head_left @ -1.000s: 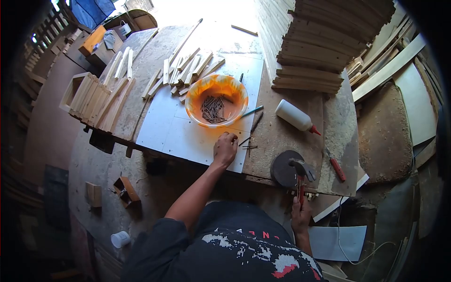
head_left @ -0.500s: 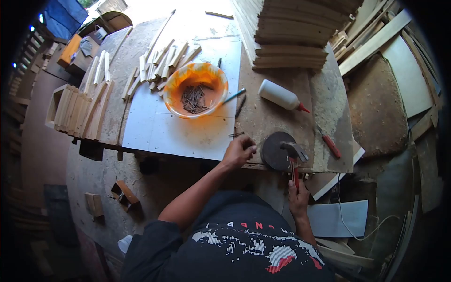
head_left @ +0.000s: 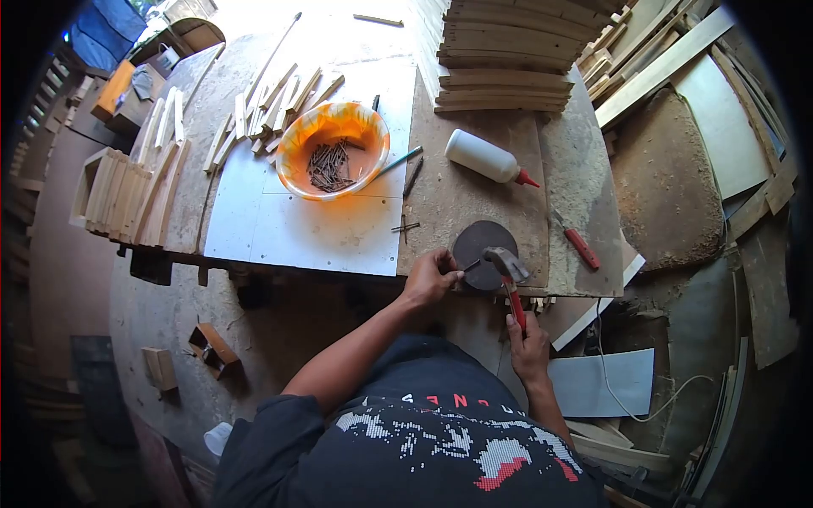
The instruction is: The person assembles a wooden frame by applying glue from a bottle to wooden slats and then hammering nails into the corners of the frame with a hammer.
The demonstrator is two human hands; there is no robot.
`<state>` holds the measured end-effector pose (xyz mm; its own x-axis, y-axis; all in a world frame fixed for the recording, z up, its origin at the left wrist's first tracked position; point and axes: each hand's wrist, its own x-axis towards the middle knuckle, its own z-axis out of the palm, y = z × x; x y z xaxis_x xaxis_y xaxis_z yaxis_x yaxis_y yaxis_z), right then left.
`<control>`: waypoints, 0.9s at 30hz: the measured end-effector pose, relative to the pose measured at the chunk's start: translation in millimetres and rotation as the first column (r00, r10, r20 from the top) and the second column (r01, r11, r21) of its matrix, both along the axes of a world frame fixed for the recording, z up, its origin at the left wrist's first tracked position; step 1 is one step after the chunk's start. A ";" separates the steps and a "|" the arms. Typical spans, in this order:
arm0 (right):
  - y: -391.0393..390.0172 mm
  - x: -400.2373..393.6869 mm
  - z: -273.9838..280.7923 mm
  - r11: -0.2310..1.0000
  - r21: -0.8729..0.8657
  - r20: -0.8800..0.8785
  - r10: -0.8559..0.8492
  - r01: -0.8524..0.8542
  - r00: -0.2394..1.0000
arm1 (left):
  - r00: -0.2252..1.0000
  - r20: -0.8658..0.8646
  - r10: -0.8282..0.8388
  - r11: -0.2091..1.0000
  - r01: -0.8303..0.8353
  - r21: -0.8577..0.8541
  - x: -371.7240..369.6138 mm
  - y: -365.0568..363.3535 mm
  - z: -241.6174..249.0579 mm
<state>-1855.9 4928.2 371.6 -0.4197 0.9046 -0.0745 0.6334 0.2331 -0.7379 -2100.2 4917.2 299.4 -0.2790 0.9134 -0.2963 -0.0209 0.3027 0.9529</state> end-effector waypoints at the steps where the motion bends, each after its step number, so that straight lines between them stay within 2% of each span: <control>1: 0.5 -0.1 1.0 1.000 0.019 0.023 0.011 -0.011 1.000 | 1.000 -0.017 -0.006 1.000 0.006 0.001 -0.7 0.4 -0.7; 3: 1.0 -0.2 2.8 0.998 0.054 0.069 0.031 -0.035 0.997 | 0.999 -0.049 -0.019 1.000 0.019 0.000 -2.0 0.9 -0.7; 12: 1.4 -3.5 13.0 0.981 0.162 0.071 0.094 -0.104 0.993 | 0.997 0.069 -0.042 0.999 0.044 -0.028 -8.9 6.6 -7.0; 15: 6.4 -1.9 2.1 0.974 0.137 0.368 0.118 -0.179 0.922 | 0.996 0.055 -0.074 0.996 0.077 -0.054 -11.1 8.7 -6.9; 18: 8.7 -0.6 6.5 0.986 0.116 0.248 0.091 -0.123 0.965 | 0.987 0.139 -0.085 0.993 0.096 -0.074 -12.9 9.5 -1.2; 21: 2.7 -4.1 17.2 0.981 0.178 0.012 0.083 -0.084 0.996 | 0.978 0.189 -0.092 0.993 0.103 -0.050 -14.3 9.3 -2.2; 24: 4.5 -1.5 3.1 0.960 0.257 0.011 0.114 -0.113 0.993 | 0.977 0.187 -0.102 0.994 0.108 -0.019 -14.4 9.5 -6.4; 27: 9.5 4.7 -15.5 0.968 0.187 0.281 0.108 -0.165 0.954 | 0.983 0.156 -0.096 0.994 0.104 -0.043 -13.7 10.6 -14.4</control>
